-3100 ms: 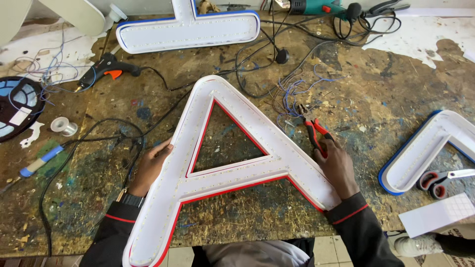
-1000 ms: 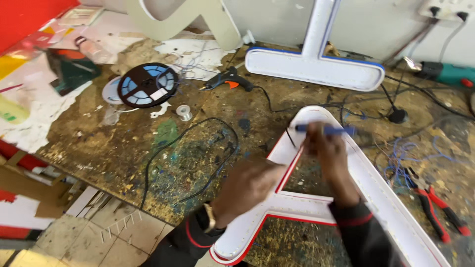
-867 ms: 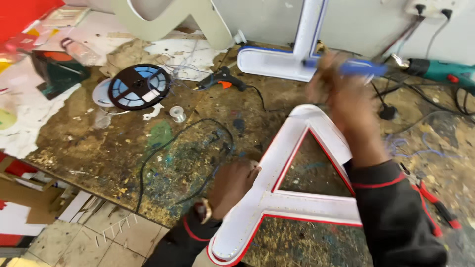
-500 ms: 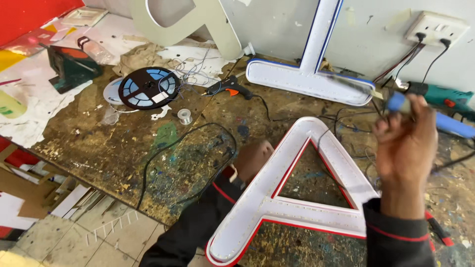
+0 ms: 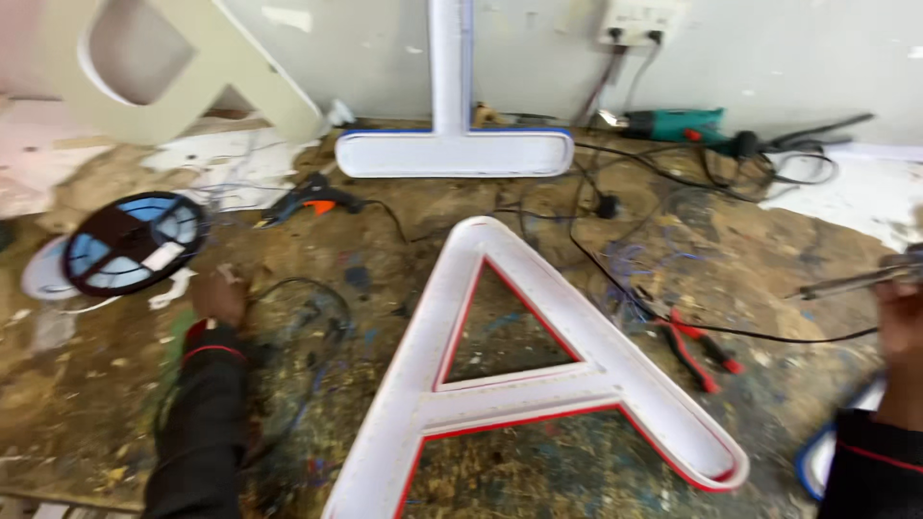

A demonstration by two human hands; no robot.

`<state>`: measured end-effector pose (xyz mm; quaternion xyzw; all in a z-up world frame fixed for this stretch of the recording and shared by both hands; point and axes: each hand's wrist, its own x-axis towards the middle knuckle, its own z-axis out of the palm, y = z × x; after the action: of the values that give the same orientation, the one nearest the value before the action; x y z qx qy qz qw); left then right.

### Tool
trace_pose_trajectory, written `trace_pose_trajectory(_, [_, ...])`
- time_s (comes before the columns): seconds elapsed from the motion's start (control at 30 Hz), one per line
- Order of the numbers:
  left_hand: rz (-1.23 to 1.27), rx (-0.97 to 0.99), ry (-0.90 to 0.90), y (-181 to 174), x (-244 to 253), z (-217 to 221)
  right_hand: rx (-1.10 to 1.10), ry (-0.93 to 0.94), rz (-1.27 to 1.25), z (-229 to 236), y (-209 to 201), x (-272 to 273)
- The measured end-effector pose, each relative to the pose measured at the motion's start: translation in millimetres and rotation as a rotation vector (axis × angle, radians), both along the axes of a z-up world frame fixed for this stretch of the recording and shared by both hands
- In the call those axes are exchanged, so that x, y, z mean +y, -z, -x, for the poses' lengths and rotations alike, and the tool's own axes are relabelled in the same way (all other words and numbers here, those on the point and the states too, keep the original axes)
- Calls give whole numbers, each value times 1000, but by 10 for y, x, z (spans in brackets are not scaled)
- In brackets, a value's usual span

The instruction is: The person solders wires to the internal circuitry of a large, white letter 'A' sign using a soldering iron and solder. They also handle small plastic bottles, likely containing flux, and use pliers to assist with the wiring.

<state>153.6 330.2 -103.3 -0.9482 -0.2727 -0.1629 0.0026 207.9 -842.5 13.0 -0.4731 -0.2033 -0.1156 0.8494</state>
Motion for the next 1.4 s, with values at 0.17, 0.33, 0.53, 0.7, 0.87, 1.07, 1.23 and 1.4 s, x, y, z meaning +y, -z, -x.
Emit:
trace_pose_trajectory(0.17, [195,124,77,-355,-456,130,527,436,157,623,-414,1816])
trace_pose_trajectory(0.33, [151,-143,203,-965,-1799,978,673,308,291,598,315,2578])
trace_pose_trajectory(0.53, [442,-145,351,-1193,-3628,2542,535,-240,163,574,1085,2528])
trace_pose_trajectory(0.7, [1117,-91,321,-1212,-4305,3028,576,-341,291,723,1036,2193])
trace_pose_trajectory(0.87, [1061,-184,239,-681,-4500,3045,698,-318,119,986,881,2232])
trace_pose_trajectory(1.07, [1112,-353,207,-630,-4550,2828,776,-184,-35,961,1101,2537])
trace_pose_trajectory(1.23, [977,-420,363,-224,-4186,2612,720,-262,6,855,1165,2879])
trace_pose_trajectory(1.4, [936,-422,319,-84,-3644,2394,814,-260,-118,785,1471,3336])
